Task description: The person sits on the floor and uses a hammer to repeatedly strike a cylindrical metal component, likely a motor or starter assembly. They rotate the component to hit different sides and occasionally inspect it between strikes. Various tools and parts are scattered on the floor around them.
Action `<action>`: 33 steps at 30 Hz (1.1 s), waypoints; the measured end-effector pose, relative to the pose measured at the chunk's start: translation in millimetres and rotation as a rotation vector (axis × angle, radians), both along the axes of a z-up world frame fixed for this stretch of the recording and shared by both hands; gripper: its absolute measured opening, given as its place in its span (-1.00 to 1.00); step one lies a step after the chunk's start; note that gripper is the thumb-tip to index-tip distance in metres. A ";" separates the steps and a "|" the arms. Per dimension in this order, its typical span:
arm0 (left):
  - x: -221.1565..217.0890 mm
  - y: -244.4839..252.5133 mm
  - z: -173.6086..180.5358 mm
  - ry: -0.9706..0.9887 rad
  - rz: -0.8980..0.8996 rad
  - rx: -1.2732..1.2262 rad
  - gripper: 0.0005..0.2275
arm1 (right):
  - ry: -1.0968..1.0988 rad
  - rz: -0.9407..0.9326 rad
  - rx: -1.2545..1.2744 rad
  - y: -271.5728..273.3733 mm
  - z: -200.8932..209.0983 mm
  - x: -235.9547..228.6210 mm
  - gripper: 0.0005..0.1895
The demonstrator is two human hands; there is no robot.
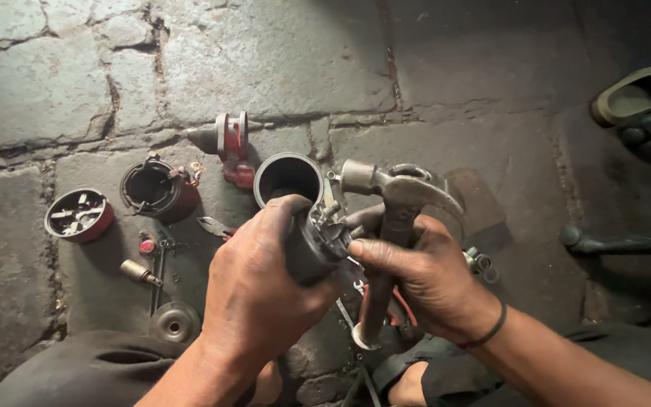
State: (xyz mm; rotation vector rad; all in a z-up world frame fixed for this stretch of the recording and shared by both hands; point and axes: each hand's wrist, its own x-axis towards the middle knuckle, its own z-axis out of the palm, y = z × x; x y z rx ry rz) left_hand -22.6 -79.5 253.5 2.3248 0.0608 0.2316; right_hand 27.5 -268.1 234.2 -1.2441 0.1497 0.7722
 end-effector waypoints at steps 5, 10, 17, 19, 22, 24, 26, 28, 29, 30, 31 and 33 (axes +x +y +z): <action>3.1 1.0 2.3 0.027 0.028 -0.053 -0.39 | -0.005 0.058 0.005 -0.3 5.1 1.2 -0.68; 3.1 -0.4 1.4 0.036 0.021 -0.028 -0.42 | 0.058 0.024 -0.033 -1.4 4.3 2.9 -0.74; 1.9 1.5 2.0 0.013 0.020 -0.029 -0.39 | 0.028 -0.073 -0.113 0.1 -9.9 0.3 -0.75; 2.2 2.2 2.0 0.041 0.030 -0.025 -0.36 | -0.021 -0.049 -0.100 -2.4 -7.5 -0.7 -0.76; 1.9 1.8 1.7 0.062 0.037 -0.035 -0.36 | -0.152 -0.007 -0.076 -2.5 -7.0 1.9 -0.72; 1.8 1.2 1.6 0.077 0.035 -0.046 -0.37 | -0.182 -0.007 -0.052 -2.4 -9.1 3.4 -0.69; 1.5 0.7 1.9 0.100 0.031 -0.052 -0.37 | -0.134 -0.032 -0.017 -1.7 -12.8 3.4 -0.68; 2.3 0.8 2.5 0.130 0.048 -0.072 -0.37 | -0.081 -0.047 -0.033 -3.1 -15.8 2.6 -0.71; 2.7 0.9 2.6 0.146 0.057 -0.083 -0.36 | -0.055 -0.053 -0.041 -3.9 -17.4 2.7 -0.72; 3.2 1.0 2.5 0.124 0.046 -0.068 -0.36 | -0.083 -0.052 -0.041 -4.1 -19.1 3.4 -0.73; 3.3 1.1 2.3 0.104 0.035 -0.054 -0.35 | -0.109 -0.051 -0.041 -4.1 -20.7 3.4 -0.73; 2.5 1.4 1.7 0.074 0.015 -0.032 -0.36 | -0.160 -0.031 -0.027 -3.9 -22.1 2.7 -0.75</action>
